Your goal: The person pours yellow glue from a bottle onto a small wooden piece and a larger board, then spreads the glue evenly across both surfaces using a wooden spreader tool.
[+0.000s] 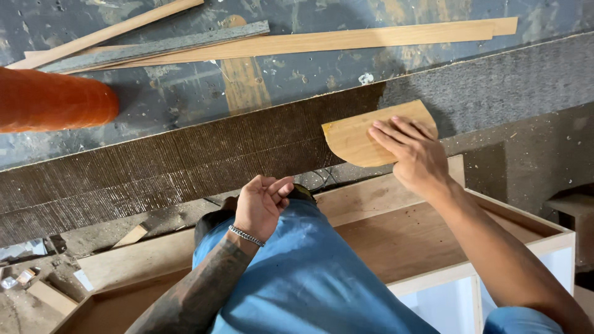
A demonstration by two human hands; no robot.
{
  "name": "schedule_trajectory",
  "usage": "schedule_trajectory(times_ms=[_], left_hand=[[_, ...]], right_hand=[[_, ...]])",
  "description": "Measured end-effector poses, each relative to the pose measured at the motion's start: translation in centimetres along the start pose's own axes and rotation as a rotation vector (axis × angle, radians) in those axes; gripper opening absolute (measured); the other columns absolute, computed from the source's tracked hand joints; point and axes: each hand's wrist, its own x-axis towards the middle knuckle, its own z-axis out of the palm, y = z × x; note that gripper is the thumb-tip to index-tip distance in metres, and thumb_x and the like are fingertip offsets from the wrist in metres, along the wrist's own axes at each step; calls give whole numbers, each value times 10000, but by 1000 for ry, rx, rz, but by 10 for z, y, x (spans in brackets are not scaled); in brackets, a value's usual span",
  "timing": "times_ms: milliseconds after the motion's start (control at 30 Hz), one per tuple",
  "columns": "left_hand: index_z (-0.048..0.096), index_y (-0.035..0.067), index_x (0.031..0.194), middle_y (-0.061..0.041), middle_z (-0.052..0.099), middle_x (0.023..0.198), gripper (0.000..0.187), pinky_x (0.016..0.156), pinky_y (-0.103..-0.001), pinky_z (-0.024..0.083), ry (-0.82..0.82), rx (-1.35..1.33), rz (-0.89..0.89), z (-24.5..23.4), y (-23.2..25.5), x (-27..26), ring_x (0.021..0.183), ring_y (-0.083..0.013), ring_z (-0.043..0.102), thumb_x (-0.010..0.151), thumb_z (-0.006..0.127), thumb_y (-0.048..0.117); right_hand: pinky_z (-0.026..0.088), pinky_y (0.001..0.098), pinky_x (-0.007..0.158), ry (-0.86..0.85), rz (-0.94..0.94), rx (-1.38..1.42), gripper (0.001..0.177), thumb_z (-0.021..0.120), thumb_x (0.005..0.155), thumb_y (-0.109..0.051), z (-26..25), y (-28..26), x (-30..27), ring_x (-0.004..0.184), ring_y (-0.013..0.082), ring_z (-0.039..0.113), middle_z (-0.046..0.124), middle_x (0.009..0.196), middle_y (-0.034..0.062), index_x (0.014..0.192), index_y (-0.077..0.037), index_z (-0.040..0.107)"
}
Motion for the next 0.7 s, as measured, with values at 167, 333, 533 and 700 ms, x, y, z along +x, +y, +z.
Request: schedule_trajectory(times_ms=[167,333,533,700], left_hand=[[717,60,996,-165,892,1169,164,781,-361,572,6,-17,-8,2,3,-6,895,-214,852,936,651,198],[737,41,1002,-161,895,1141,202,773,-353,575,-3,-26,-21,1,5,-1,879,-203,856,940,654,214],[689,65,948,-155,891,1106,162,755,-344,561,13,-91,-26,2,2,-3,854,-199,858,941,674,226],[702,65,943,-158,893,1130,168,751,-335,552,18,-52,-18,5,4,-2,860,-190,859,942,673,230]], right_hand=[[508,514,1233,-120,32,105,843,562,826,91,-8,-2,-4,1495,311,672,761,1584,-20,1567,-263,747],[528,521,1217,-201,57,104,800,574,852,77,-29,-11,-1,1501,316,675,760,1590,-18,1555,-263,746],[530,520,1222,-208,92,100,762,542,927,112,-55,-35,-4,1504,306,682,775,1566,25,1550,-266,765],[515,508,1270,-294,162,150,769,499,947,138,-64,-39,-15,1511,285,681,775,1562,12,1527,-291,767]])
